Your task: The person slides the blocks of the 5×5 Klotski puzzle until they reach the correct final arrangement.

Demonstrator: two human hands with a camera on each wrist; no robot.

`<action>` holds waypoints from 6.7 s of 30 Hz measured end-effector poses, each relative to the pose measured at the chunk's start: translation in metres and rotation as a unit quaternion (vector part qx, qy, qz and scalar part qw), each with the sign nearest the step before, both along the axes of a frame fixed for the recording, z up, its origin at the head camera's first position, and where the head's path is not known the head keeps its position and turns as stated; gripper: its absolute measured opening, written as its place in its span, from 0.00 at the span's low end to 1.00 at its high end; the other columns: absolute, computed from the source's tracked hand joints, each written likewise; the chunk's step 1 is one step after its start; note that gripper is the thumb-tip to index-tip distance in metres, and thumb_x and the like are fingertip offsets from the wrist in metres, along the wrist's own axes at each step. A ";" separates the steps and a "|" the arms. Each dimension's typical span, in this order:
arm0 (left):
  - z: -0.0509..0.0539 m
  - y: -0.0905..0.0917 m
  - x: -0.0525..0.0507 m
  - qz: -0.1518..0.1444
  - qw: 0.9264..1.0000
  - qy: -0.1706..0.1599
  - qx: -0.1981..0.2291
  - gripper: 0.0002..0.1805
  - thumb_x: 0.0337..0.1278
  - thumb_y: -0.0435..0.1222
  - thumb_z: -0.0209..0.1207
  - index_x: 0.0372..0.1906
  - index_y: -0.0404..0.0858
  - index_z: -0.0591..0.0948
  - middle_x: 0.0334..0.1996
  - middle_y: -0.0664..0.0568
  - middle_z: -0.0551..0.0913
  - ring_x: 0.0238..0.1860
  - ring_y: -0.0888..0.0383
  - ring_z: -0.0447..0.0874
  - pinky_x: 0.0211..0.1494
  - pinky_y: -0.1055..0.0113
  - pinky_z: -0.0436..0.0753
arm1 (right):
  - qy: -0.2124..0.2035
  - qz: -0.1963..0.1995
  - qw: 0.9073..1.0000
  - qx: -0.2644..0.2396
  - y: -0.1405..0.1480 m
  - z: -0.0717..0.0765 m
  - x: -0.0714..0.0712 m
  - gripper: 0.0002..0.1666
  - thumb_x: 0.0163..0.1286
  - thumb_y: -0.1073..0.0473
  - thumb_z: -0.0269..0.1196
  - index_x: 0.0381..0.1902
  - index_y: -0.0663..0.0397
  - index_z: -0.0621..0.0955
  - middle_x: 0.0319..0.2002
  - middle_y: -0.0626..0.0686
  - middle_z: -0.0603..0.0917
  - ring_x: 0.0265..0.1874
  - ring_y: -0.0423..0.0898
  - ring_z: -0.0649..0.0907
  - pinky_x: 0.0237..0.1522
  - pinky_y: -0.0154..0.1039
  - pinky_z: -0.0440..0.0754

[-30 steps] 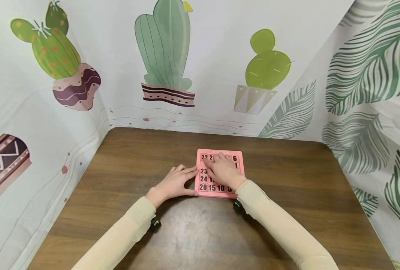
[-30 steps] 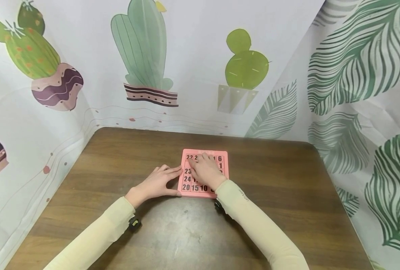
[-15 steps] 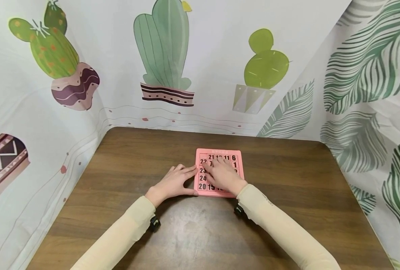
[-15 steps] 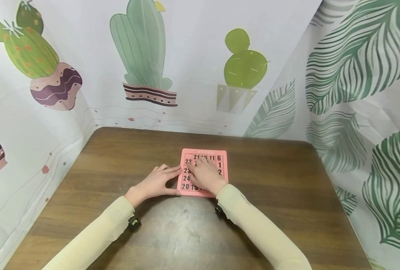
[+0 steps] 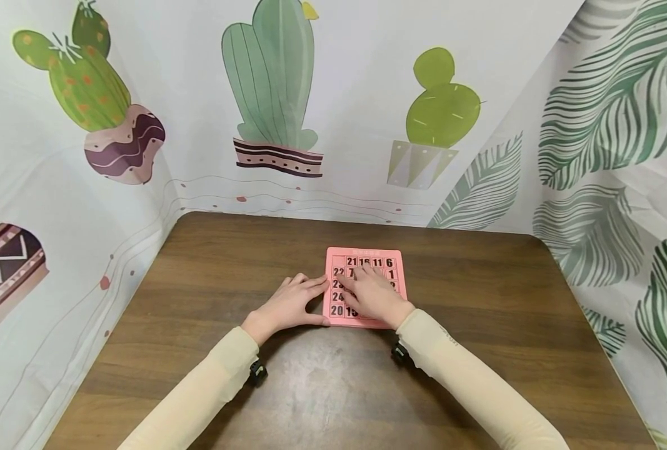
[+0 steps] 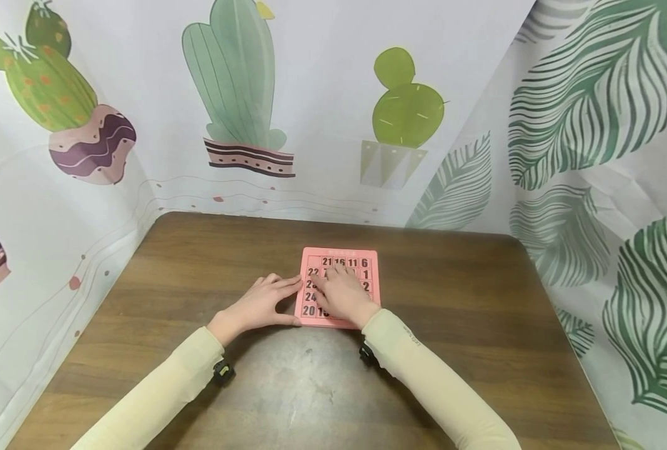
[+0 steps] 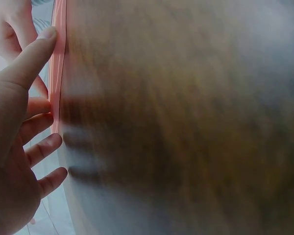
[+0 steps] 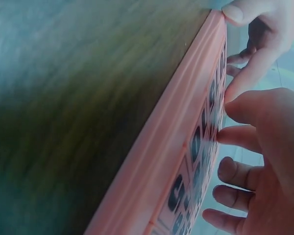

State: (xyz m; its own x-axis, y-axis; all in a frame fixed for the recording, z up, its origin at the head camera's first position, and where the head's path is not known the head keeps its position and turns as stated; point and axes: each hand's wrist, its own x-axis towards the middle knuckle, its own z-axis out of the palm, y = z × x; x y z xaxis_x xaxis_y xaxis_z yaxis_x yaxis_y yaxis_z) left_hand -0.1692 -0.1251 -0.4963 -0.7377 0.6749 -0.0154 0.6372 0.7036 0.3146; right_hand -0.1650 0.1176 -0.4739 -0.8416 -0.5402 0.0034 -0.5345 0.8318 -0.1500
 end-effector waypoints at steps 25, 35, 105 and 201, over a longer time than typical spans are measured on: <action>0.004 0.001 0.001 0.005 1.000 -0.008 0.004 0.51 0.53 0.65 0.69 0.78 0.43 0.71 0.78 0.51 0.68 0.62 0.52 0.70 0.61 0.49 0.70 | 0.049 -0.067 0.996 0.026 0.018 -0.005 -0.013 0.26 0.78 0.49 0.59 0.69 0.47 0.81 0.54 0.62 0.84 0.52 0.58 0.77 0.58 0.58 0.75; 0.002 0.001 0.001 0.001 1.000 -0.008 0.002 0.52 0.54 0.67 0.68 0.78 0.43 0.71 0.78 0.52 0.68 0.63 0.52 0.70 0.62 0.48 0.71 | 0.015 -0.065 0.998 0.019 0.009 -0.003 -0.017 0.28 0.79 0.48 0.57 0.73 0.44 0.78 0.59 0.63 0.82 0.53 0.58 0.77 0.64 0.60 0.71; 0.001 0.001 0.001 0.007 1.000 -0.014 0.007 0.52 0.53 0.66 0.69 0.79 0.44 0.69 0.79 0.52 0.66 0.64 0.51 0.69 0.66 0.43 0.69 | 0.029 -0.101 0.994 0.013 0.043 -0.010 -0.013 0.29 0.79 0.47 0.58 0.73 0.47 0.78 0.51 0.64 0.83 0.52 0.60 0.77 0.47 0.52 0.72; 0.007 0.002 0.000 0.000 1.000 -0.012 0.000 0.52 0.53 0.66 0.69 0.78 0.41 0.71 0.78 0.49 0.68 0.63 0.50 0.70 0.63 0.46 0.69 | 0.039 -0.135 0.990 -0.026 0.092 -0.006 -0.001 0.29 0.75 0.50 0.60 0.69 0.57 0.79 0.39 0.61 0.81 0.43 0.60 0.75 0.44 0.54 0.71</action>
